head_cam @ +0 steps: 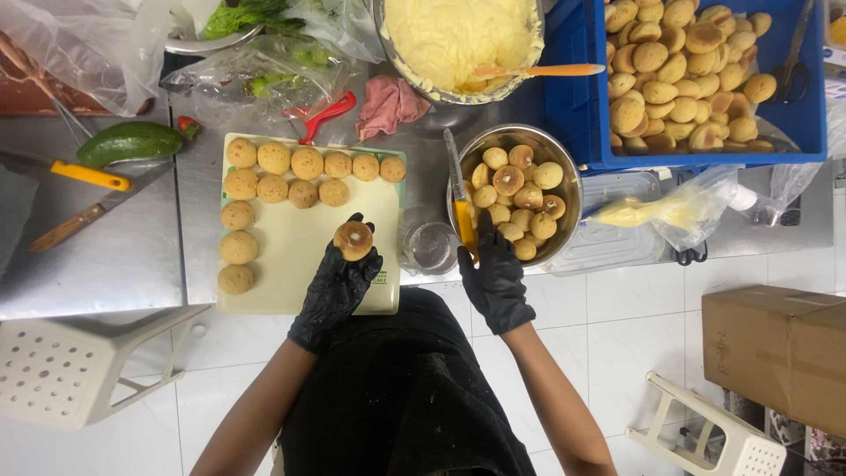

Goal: Cutting, filling small bread rolls with cream, and sifting ingredients onto them in a bakery environment.

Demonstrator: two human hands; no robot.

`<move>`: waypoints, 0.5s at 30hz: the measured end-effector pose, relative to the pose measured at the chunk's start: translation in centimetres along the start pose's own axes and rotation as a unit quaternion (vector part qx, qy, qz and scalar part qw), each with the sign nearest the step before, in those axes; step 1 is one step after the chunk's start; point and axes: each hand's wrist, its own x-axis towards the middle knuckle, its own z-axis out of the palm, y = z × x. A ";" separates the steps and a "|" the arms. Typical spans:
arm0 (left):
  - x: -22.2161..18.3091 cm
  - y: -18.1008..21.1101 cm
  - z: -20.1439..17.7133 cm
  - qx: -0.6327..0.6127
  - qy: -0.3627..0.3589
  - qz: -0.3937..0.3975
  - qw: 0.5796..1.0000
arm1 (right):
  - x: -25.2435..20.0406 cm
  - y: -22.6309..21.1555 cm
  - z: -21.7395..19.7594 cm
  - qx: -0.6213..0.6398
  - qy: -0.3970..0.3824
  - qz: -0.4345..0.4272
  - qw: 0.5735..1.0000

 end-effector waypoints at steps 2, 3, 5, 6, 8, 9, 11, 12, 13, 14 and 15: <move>0.0 0.2 0.4 -0.016 0.001 0.007 1.000 | -1.4 -1.7 -1.6 -0.042 0.058 -0.036 0.997; -0.1 0.3 0.1 -0.015 0.003 0.007 1.000 | -3.5 -0.1 0.1 -0.041 0.057 -0.036 0.997; 0.1 0.3 -0.4 -0.025 0.044 0.010 0.999 | -7.5 3.2 3.0 0.045 0.026 0.030 0.998; 0.1 0.4 -0.4 -0.025 0.043 0.008 0.999 | -8.0 4.4 4.4 0.044 0.027 0.032 0.998; 0.1 0.5 -0.5 -0.035 0.050 0.013 0.998 | -9.1 6.7 7.0 0.301 -0.114 -0.044 0.946; 0.0 0.4 -0.3 -0.034 0.049 0.009 0.998 | -8.4 6.1 8.6 0.301 -0.111 -0.041 0.946; -0.1 0.5 0.3 -0.030 0.021 0.018 0.999 | -6.8 4.6 11.7 0.381 -0.039 0.016 0.923; -0.1 0.6 0.5 -0.028 0.019 0.013 0.999 | -5.7 3.1 11.8 0.382 -0.034 0.020 0.923; -0.2 0.6 0.6 -0.025 0.027 -0.003 0.999 | -4.6 1.7 11.9 0.482 -0.015 0.146 0.864; -0.3 0.7 0.9 -0.023 0.035 -0.018 0.999 | -3.3 0.1 11.9 0.569 0.003 0.267 0.778; -0.1 0.7 1.1 -0.020 0.034 -0.022 0.999 | -2.8 -0.1 11.8 0.570 0.008 0.269 0.776</move>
